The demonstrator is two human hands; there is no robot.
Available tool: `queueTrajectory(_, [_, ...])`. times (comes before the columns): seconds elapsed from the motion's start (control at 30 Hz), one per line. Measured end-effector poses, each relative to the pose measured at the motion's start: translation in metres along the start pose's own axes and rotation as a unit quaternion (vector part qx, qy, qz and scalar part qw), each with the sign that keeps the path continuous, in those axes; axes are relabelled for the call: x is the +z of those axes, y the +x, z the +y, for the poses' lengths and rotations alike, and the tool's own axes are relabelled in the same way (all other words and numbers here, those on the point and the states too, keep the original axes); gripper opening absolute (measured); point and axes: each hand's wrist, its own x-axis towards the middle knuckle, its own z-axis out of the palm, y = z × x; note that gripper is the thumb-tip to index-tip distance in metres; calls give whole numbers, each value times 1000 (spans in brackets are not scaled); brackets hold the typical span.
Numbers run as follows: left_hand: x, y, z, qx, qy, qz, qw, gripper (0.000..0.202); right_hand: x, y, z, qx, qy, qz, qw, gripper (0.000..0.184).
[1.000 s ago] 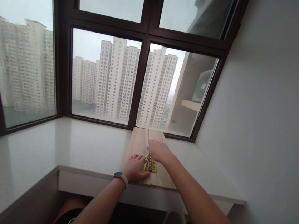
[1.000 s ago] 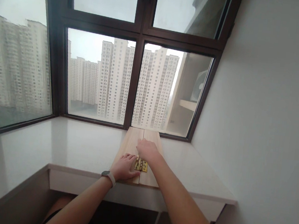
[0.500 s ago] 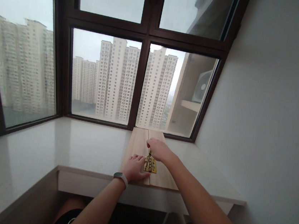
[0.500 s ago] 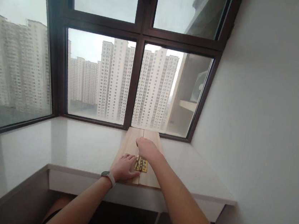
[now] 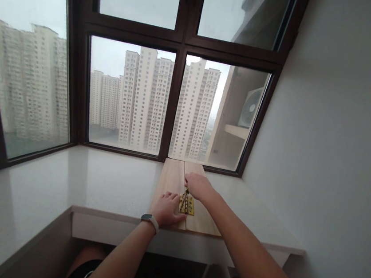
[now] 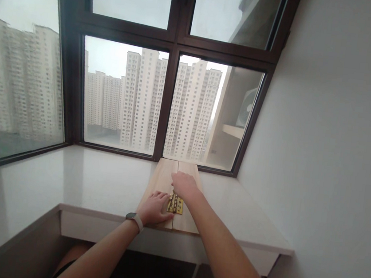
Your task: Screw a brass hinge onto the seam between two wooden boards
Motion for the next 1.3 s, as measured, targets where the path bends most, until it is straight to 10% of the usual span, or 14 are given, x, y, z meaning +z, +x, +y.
queueTrajectory(0.57, [-5, 0, 4, -10, -1, -13, 1000, 72, -5, -2, -8, 27, -6, -2, 1000, 42])
queueTrajectory(1.3, [-1, 0, 0, -1, -9, 5, 1000, 71, -7, -7, -6, -82, 62, -25, 994, 29])
